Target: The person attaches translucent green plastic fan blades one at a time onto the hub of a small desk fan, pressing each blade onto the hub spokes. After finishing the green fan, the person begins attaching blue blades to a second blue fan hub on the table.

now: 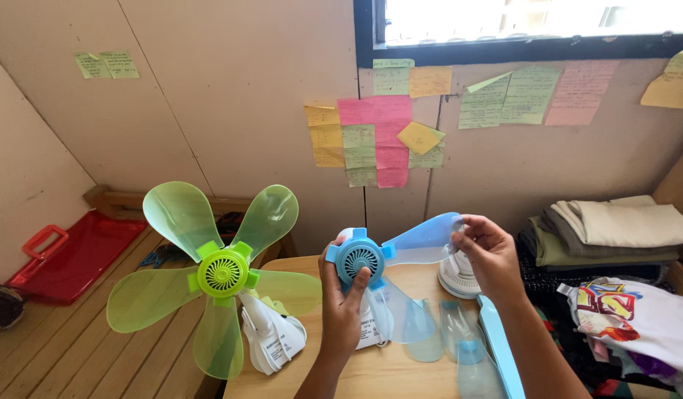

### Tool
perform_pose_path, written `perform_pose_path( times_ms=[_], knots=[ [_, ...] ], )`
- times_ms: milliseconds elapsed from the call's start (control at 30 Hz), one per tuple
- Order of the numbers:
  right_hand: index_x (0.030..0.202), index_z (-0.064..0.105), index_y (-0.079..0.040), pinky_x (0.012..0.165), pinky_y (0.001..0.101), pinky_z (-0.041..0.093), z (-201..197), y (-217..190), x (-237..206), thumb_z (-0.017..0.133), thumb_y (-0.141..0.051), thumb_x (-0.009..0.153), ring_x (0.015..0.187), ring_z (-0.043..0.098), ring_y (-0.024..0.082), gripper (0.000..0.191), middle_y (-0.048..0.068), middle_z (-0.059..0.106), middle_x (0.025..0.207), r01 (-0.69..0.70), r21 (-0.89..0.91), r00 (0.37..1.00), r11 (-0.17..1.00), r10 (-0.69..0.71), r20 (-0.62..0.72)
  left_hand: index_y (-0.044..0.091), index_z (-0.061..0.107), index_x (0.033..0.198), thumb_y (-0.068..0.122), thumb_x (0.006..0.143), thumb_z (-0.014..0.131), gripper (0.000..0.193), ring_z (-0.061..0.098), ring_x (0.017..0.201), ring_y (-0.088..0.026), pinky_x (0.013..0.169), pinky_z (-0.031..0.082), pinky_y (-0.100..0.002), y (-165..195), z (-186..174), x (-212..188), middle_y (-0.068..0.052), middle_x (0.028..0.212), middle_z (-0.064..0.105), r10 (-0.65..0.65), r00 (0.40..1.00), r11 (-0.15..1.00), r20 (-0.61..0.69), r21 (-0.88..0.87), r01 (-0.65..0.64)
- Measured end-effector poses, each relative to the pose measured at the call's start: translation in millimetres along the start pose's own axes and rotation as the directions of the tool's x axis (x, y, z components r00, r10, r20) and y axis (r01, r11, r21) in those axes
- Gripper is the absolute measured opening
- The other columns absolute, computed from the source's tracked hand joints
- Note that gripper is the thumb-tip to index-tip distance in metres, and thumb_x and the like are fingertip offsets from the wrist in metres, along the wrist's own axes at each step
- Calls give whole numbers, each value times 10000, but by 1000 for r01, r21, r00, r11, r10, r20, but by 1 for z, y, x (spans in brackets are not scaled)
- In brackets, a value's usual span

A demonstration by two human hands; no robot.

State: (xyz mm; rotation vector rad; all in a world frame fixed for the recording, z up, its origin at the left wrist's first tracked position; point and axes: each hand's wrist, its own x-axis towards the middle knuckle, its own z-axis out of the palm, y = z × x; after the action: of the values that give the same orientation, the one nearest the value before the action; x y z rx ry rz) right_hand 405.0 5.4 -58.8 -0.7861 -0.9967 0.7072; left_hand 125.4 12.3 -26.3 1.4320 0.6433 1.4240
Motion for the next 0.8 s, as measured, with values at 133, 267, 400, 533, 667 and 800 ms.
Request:
perform_pose_path(
  times_ms=[133, 267, 400, 533, 667, 800],
  knots=[
    [1143, 699, 16, 744, 274, 571, -2, -3, 9, 738, -9, 905, 802, 674, 131, 242, 77, 717, 908, -8, -72, 1000, 997, 8, -8, 168, 407, 1498, 314, 985, 631, 578, 525, 1286, -203, 1091, 461, -365, 1, -1, 0, -73, 1459, 439, 1, 1000, 1000, 6, -4, -1],
    [1109, 708, 21, 746, 274, 571, -1, -2, 10, 742, -13, 912, 795, 673, 134, 203, 78, 728, 924, 14, -20, 999, 1000, -13, 36, 168, 405, 1500, 313, 986, 627, 578, 522, 1293, -199, 1097, 456, -362, 2, -2, 1, -71, 1460, 433, 1, 1000, 1000, 0, 20, -1],
    [1084, 721, 26, 745, 277, 574, -2, -1, 6, 750, -13, 915, 798, 676, 135, 176, 83, 723, 900, 2, -36, 998, 999, 0, 56, 164, 407, 1501, 317, 996, 622, 569, 526, 1286, -205, 1099, 459, -365, 0, -1, 0, -78, 1452, 438, 21, 1000, 1000, -4, 16, -21],
    [1066, 720, 13, 729, 278, 585, -4, -7, 6, 750, -22, 896, 782, 682, 129, 176, 70, 725, 880, -21, -62, 998, 998, 24, 52, 171, 399, 1500, 327, 990, 619, 577, 530, 1286, -204, 1090, 468, -364, -2, -1, 0, -74, 1459, 438, 1, 1000, 1000, 1, 18, -1],
    [1089, 732, 15, 743, 244, 545, -2, -15, 13, 773, -29, 920, 816, 636, 85, 179, 20, 683, 898, 22, -108, 998, 994, -15, 62, 187, 388, 1497, 344, 967, 616, 598, 546, 1277, -188, 1067, 505, -357, -2, -2, 1, -59, 1451, 448, -44, 999, 997, 4, 68, 44],
    [1073, 735, 3, 725, 263, 575, 2, -19, 15, 771, -40, 891, 780, 656, 96, 191, 29, 699, 867, 4, -139, 998, 990, 5, 60, 172, 389, 1499, 334, 979, 630, 595, 545, 1270, -198, 1071, 492, -363, 0, -3, 1, -71, 1450, 448, -4, 1000, 999, 19, 44, 3]
  ],
)
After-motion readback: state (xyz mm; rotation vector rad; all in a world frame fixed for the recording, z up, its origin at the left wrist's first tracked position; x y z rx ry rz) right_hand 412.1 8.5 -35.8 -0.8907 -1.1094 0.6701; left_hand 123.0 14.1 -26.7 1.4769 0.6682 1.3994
